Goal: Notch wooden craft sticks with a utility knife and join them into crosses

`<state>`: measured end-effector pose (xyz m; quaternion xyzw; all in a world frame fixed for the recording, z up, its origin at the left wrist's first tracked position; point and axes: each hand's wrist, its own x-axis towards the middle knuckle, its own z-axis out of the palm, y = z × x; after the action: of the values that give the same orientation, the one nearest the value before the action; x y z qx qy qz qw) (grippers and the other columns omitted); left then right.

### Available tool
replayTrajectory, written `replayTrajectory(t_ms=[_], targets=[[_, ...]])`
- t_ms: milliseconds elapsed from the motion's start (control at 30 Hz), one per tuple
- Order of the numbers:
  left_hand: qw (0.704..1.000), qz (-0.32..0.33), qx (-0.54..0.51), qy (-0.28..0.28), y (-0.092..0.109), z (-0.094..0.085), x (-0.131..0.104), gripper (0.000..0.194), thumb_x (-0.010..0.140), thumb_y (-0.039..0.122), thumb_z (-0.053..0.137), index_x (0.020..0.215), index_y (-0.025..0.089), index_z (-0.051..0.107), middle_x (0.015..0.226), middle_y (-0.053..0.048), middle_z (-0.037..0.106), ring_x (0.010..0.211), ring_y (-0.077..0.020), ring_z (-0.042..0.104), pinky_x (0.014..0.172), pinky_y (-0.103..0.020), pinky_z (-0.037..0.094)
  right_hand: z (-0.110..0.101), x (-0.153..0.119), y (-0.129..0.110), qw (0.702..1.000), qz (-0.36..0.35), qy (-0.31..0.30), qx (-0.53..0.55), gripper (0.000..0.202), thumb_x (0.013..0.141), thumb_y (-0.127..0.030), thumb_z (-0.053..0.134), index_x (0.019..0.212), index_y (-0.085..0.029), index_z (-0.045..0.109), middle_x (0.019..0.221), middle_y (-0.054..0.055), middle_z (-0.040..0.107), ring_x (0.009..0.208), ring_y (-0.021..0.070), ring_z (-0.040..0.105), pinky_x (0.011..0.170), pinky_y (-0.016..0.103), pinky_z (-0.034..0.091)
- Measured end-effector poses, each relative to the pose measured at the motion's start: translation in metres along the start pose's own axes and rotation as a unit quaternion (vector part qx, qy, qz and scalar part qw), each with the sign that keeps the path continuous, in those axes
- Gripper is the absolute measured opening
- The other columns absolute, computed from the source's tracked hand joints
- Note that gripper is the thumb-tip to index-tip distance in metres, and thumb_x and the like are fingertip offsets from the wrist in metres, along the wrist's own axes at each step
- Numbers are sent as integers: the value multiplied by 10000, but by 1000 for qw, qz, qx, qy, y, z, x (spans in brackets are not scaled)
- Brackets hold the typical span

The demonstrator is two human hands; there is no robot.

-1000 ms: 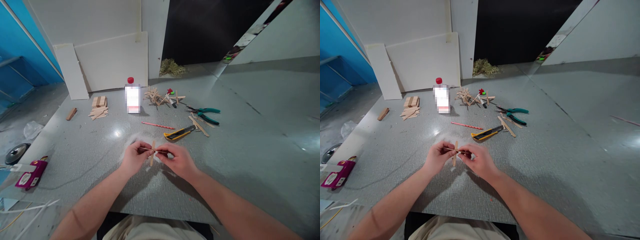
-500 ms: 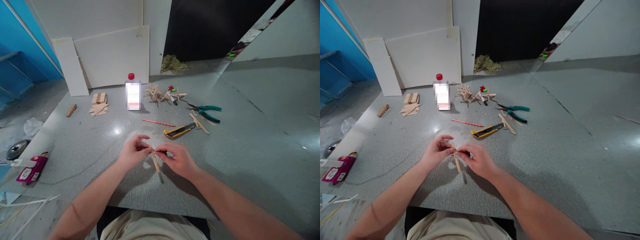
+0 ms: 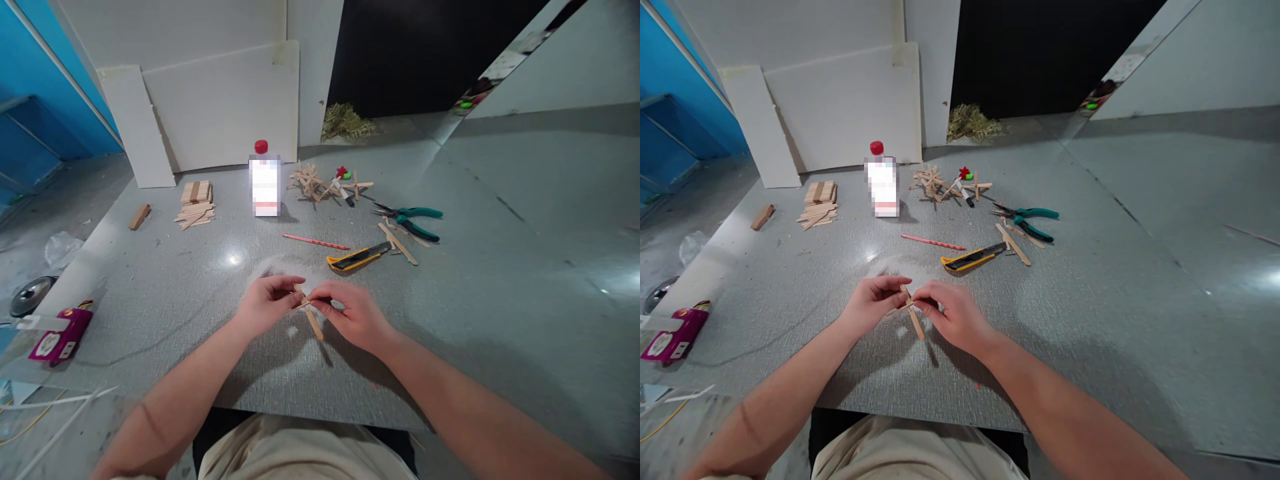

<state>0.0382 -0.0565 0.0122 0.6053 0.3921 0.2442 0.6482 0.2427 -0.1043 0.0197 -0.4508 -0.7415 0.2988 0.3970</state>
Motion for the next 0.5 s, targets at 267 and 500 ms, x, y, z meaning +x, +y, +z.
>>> replayTrajectory(t_ms=[267,500], targets=[[1000,-20,0,-3,0,0,0,354,960,377,603,1238,161,582,1226,-91,613,1054,-206,632,906,-418,564,1,-2,2,1000,3,0,-1,187,981,-336,518,928,-247,673,852,35,712,788,179,651,735,312,496],[1000,-21,2,-8,-1,1,-1,356,959,378,603,1240,159,580,1224,-91,614,1051,-206,633,900,-416,566,-1,-1,1,1000,-2,-6,-4,170,980,-314,525,933,-247,673,865,30,715,793,175,655,734,305,490]])
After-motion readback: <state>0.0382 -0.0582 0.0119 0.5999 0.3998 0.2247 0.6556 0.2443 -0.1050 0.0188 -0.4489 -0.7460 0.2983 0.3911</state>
